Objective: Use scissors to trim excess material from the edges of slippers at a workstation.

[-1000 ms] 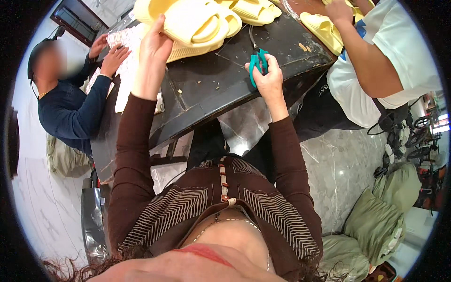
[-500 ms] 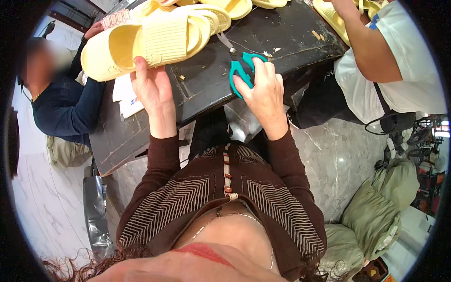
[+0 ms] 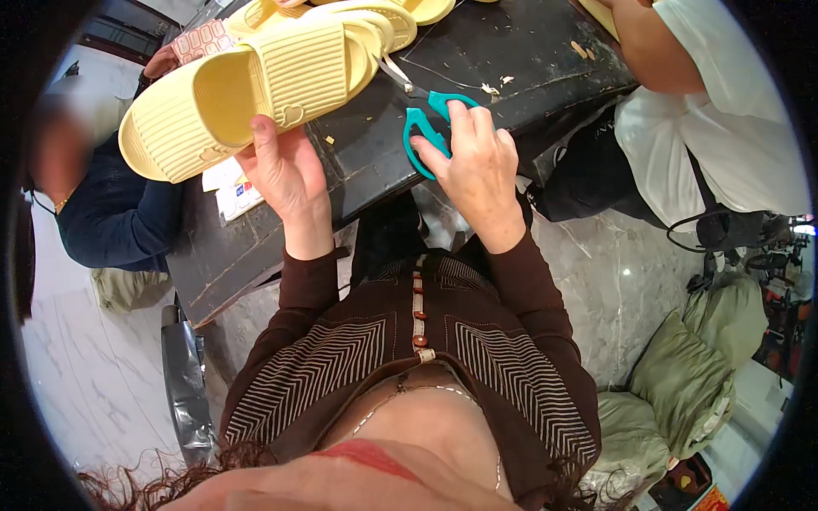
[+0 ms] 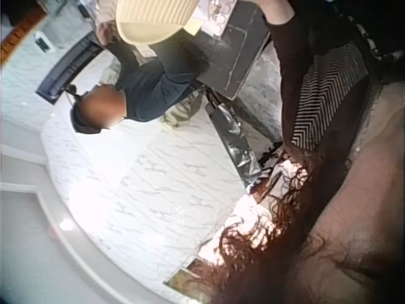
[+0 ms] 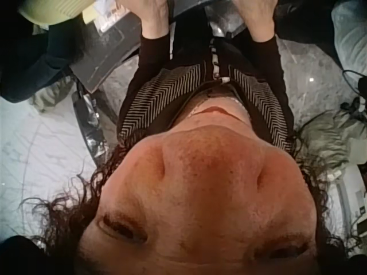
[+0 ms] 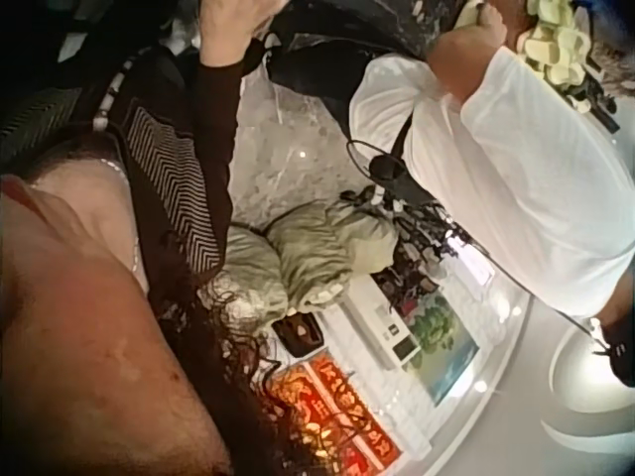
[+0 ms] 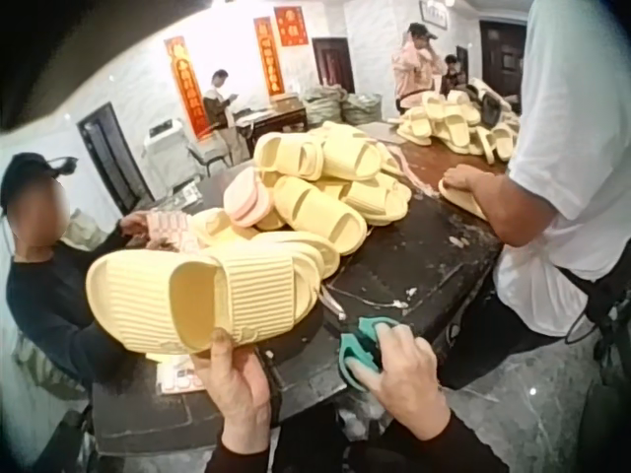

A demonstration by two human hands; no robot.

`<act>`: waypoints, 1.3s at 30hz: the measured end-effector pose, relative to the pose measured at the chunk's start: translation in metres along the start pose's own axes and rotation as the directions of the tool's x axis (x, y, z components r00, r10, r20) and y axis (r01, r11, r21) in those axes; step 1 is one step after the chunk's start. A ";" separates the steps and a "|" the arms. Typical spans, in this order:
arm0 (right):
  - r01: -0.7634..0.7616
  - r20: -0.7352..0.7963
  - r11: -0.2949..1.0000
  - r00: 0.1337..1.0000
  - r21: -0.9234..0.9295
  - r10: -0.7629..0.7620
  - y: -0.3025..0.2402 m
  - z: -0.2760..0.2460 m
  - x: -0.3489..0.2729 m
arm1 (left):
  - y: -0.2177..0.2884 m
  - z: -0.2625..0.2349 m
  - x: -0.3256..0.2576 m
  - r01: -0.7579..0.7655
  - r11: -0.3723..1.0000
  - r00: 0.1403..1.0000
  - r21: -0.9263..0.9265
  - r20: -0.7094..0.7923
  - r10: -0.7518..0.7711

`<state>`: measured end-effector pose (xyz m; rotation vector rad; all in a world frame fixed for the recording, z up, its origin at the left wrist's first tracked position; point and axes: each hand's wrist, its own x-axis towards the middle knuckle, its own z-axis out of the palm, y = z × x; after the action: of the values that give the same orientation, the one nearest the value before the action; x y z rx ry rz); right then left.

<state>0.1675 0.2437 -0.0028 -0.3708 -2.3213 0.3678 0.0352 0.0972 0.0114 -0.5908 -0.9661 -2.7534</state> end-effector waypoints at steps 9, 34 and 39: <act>0.048 0.011 0.995 0.999 -0.084 -0.047 0.003 -0.003 0.002 | 0.002 0.004 -0.003 -0.025 1.000 0.997 0.004 0.070 0.025; 0.044 0.126 0.998 0.991 -0.038 -0.039 0.001 -0.022 0.005 | 0.003 0.003 -0.009 -0.084 0.991 0.982 0.102 0.174 0.066; 0.040 0.126 0.998 0.991 -0.051 -0.034 0.004 -0.022 0.004 | 0.003 0.005 -0.009 -0.065 0.994 0.983 0.090 0.178 0.048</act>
<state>0.1809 0.2525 0.0136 -0.3387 -2.4610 0.3191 0.0455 0.0984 0.0129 -0.8429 -1.0932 -2.6228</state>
